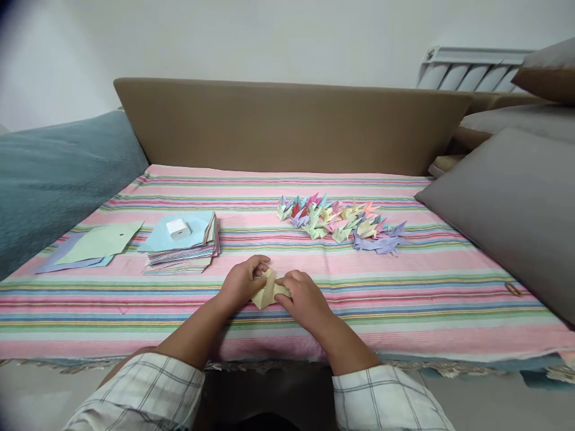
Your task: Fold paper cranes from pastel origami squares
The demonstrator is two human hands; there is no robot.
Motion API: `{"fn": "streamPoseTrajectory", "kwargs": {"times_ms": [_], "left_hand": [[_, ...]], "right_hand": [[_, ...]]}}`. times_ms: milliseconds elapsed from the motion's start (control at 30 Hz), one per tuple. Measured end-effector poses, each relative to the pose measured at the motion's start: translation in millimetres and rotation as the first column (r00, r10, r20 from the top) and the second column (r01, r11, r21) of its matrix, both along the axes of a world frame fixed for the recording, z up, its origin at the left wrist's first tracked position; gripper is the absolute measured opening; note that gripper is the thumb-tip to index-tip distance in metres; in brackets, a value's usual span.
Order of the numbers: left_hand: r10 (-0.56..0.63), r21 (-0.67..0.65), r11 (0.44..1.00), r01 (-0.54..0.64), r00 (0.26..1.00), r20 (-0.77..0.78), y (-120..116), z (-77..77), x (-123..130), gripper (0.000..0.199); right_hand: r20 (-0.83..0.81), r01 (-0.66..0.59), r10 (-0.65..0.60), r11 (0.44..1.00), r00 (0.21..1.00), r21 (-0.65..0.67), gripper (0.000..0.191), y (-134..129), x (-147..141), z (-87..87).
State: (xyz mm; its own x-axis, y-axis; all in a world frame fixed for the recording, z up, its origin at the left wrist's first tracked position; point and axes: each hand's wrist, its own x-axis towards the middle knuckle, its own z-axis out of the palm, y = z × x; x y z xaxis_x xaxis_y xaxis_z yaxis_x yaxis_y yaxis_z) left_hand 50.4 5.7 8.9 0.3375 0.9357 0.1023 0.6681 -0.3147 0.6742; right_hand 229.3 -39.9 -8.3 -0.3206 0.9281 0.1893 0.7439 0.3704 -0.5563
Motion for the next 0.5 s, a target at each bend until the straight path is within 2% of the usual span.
{"fn": "streamPoseTrajectory", "kwargs": {"times_ms": [233, 367, 500], "left_hand": [[-0.054, 0.058, 0.997, 0.059, 0.995, -0.086, -0.3, -1.4, 2.4, 0.024], [-0.064, 0.12, 0.989, 0.081, 0.988, -0.143, -0.5, -3.6, 2.5, 0.022], [-0.125, 0.113, 0.984, 0.134, 0.989, -0.085, -0.8, -6.9, -0.8, 0.026]], "right_hand": [[-0.024, 0.009, -0.009, 1.0, 1.0, 0.016, 0.023, -0.8, 0.3, 0.3], [-0.02, 0.01, -0.01, 1.0, 1.0, 0.018, 0.018, -1.5, -0.4, 1.8], [0.011, 0.015, -0.015, 0.999, 1.0, 0.043, 0.013, -1.1, -0.6, 1.6]]}}
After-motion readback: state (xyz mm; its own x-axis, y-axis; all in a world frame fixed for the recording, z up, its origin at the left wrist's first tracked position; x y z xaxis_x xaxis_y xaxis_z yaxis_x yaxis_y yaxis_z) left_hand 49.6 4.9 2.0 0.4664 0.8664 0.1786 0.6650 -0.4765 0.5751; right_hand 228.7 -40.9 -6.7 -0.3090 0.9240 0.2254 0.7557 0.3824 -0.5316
